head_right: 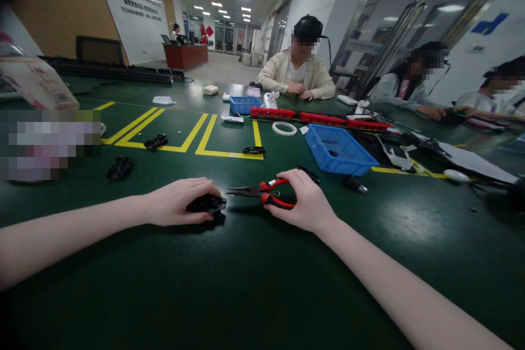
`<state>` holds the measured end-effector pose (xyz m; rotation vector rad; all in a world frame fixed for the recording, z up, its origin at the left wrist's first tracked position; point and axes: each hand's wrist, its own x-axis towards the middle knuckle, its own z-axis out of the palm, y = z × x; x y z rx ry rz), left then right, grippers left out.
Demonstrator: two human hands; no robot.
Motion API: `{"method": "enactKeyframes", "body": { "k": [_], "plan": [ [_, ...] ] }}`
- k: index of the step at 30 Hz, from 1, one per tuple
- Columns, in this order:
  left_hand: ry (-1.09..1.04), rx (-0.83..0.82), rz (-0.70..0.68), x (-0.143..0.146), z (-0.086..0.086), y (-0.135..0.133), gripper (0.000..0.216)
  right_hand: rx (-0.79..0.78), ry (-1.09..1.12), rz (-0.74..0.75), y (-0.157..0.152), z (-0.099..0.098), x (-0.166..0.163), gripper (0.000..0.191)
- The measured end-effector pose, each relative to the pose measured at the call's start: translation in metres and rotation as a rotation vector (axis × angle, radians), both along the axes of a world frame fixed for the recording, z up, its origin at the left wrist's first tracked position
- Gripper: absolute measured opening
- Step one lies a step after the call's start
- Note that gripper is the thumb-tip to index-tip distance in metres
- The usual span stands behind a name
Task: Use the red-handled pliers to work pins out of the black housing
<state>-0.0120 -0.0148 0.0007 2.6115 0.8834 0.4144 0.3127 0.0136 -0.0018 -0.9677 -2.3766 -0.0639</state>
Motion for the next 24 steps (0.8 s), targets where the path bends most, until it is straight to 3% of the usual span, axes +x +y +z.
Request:
{"method": "enactKeyframes", "body": {
  "k": [6, 13, 17, 24],
  "plan": [
    [0.072, -0.049, 0.102, 0.0, 0.0, -0.002, 0.04, -0.056, 0.045, 0.05, -0.011, 0.0, -0.008, 0.062],
    [0.077, -0.035, 0.114, 0.0, 0.003, -0.002, 0.044, -0.131, 0.044, 0.064, -0.019, 0.003, -0.019, 0.042],
    [0.067, -0.035, 0.109, -0.001, 0.001, 0.0, 0.046, -0.201, 0.065, 0.005, -0.021, 0.001, -0.022, 0.043],
    [0.105, -0.003, 0.125, 0.0, 0.002, -0.001, 0.047, -0.225, 0.035, 0.025, -0.021, -0.001, -0.026, 0.046]
  ]
}}
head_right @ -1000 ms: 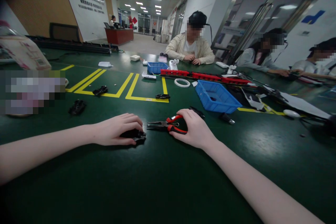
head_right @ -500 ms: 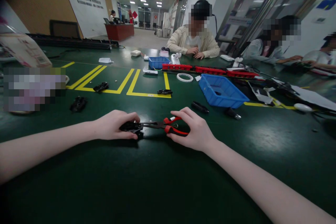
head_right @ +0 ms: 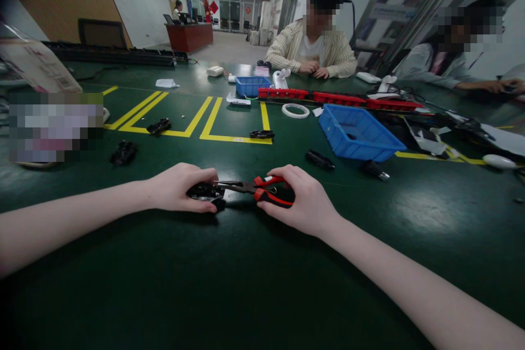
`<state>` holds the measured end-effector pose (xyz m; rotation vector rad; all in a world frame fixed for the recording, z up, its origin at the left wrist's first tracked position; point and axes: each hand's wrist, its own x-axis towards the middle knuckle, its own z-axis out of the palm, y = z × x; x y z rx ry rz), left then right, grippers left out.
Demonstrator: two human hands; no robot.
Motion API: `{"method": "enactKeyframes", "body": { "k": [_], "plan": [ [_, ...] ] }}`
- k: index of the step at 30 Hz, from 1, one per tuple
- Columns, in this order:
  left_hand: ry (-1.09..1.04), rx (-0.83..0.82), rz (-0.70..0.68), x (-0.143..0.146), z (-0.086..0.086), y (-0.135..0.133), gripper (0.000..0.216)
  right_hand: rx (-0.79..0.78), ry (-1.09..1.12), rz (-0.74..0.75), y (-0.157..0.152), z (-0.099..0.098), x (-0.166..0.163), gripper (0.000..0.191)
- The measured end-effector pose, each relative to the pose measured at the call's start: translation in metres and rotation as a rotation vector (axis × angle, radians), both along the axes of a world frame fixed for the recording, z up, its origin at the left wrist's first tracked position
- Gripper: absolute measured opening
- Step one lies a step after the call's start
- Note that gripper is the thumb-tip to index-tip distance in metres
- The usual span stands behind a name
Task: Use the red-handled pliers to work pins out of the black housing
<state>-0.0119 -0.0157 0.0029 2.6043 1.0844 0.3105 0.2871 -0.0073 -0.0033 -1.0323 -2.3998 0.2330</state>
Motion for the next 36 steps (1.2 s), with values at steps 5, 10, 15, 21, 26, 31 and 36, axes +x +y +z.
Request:
{"method": "enactKeyframes", "body": {
  "k": [5, 10, 15, 21, 26, 31, 36],
  "plan": [
    [0.026, 0.038, -0.008, 0.0003, -0.0002, 0.0001, 0.049, 0.004, -0.038, 0.013, -0.0002, 0.0007, -0.0034, 0.045],
    [0.028, 0.058, -0.011, -0.0004, -0.0024, 0.0012, 0.051, -0.016, -0.057, -0.006, 0.0002, 0.0003, -0.0032, 0.046],
    [0.028, 0.051, -0.006, -0.0004, -0.0026, 0.0009, 0.053, -0.029, -0.053, 0.013, 0.0001, 0.0017, -0.0033, 0.044],
    [0.024, 0.049, -0.016, -0.0002, -0.0015, 0.0007, 0.052, -0.033, -0.054, 0.028, -0.0001, 0.0016, -0.0031, 0.043],
    [0.032, 0.047, -0.028, -0.0005, -0.0015, 0.0013, 0.052, -0.021, -0.051, 0.048, 0.0008, 0.0007, -0.0024, 0.043],
    [0.04, 0.055, -0.02, 0.0001, -0.0003, 0.0002, 0.05, -0.02, -0.06, 0.051, -0.0002, 0.0018, -0.0027, 0.043],
    [0.039, 0.075, -0.029, 0.0001, -0.0008, 0.0003, 0.051, -0.026, -0.036, 0.046, -0.0007, 0.0022, -0.002, 0.043]
  ]
}}
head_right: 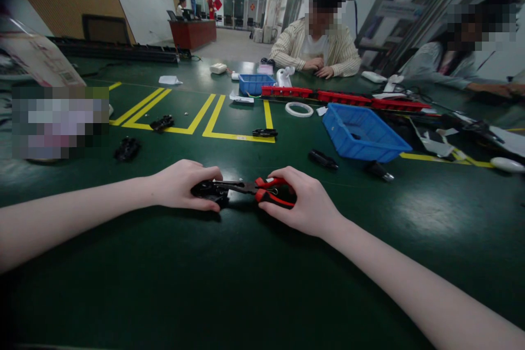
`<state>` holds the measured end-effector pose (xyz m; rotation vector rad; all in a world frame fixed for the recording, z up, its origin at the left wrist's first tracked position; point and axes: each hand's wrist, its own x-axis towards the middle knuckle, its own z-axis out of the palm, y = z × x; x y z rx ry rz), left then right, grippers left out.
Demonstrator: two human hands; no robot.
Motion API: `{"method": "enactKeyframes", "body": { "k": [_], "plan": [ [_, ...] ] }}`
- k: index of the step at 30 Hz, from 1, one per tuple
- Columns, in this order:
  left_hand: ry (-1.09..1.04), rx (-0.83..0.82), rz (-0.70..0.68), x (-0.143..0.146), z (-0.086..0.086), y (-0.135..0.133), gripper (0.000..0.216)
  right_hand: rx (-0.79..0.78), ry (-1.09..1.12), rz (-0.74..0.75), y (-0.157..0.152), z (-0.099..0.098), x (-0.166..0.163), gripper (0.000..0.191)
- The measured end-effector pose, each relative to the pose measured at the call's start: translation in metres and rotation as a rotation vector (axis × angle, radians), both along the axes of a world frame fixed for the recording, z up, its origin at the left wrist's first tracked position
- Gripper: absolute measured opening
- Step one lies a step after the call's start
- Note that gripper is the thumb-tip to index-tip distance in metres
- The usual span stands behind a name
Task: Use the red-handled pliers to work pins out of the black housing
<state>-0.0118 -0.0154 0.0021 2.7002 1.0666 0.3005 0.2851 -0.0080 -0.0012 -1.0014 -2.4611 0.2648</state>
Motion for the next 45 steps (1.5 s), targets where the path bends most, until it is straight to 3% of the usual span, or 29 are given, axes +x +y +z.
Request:
{"method": "enactKeyframes", "body": {
  "k": [20, 31, 39, 45],
  "plan": [
    [-0.027, -0.013, -0.055, -0.002, -0.001, 0.002, 0.047, -0.026, -0.04, 0.023, 0.0, -0.001, 0.001, 0.041],
    [-0.034, -0.036, -0.099, -0.003, -0.001, 0.004, 0.047, 0.089, -0.084, 0.045, -0.001, -0.002, 0.0, 0.041],
    [0.016, 0.044, -0.018, -0.001, -0.003, 0.001, 0.049, 0.119, -0.218, 0.001, -0.008, 0.005, -0.007, 0.037],
    [0.037, 0.071, -0.041, -0.001, -0.004, 0.001, 0.048, 0.107, -0.279, -0.01, -0.007, 0.008, -0.007, 0.036]
  ]
}}
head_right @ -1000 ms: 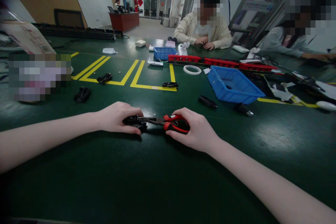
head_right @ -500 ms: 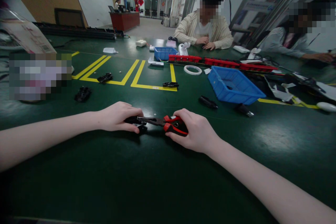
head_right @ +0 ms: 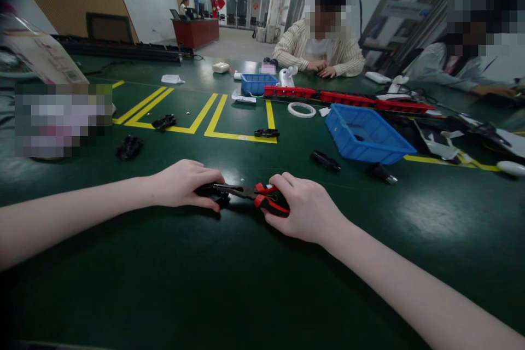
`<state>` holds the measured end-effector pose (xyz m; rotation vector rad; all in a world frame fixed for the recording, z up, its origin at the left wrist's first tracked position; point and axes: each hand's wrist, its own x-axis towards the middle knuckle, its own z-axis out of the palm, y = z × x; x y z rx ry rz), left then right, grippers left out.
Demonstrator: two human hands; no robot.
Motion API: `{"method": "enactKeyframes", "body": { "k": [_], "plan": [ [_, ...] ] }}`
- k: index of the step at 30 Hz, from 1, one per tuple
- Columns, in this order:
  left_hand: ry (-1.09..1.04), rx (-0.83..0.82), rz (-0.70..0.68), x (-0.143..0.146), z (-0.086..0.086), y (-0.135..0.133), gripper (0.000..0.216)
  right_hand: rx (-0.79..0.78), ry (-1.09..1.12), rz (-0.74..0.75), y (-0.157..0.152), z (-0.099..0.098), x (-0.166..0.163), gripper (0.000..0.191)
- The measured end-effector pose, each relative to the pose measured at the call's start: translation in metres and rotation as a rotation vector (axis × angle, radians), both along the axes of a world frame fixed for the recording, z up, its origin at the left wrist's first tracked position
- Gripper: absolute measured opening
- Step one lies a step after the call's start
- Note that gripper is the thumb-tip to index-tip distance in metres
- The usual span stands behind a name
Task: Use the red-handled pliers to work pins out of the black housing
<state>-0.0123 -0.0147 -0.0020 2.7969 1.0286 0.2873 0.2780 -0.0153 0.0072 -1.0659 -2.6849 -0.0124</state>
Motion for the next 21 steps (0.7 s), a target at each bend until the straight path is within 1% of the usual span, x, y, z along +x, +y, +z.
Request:
{"method": "enactKeyframes", "body": {
  "k": [6, 9, 16, 19, 21],
  "plan": [
    [-0.013, -0.029, -0.065, 0.001, 0.002, 0.0, 0.047, 0.054, -0.029, 0.064, 0.009, 0.009, 0.003, 0.035],
    [-0.017, -0.036, -0.092, 0.001, 0.002, 0.001, 0.047, 0.028, -0.033, 0.069, 0.009, 0.011, 0.005, 0.033],
    [0.024, -0.029, -0.052, 0.002, 0.003, -0.001, 0.047, -0.084, -0.052, -0.013, 0.0, 0.005, -0.001, 0.034],
    [0.03, -0.033, -0.038, 0.003, 0.003, -0.001, 0.047, -0.059, -0.07, -0.023, -0.001, 0.006, -0.001, 0.035],
    [0.027, -0.038, -0.047, 0.003, 0.003, 0.0, 0.047, -0.019, -0.097, 0.0, 0.001, 0.01, 0.0, 0.035]
  ]
}}
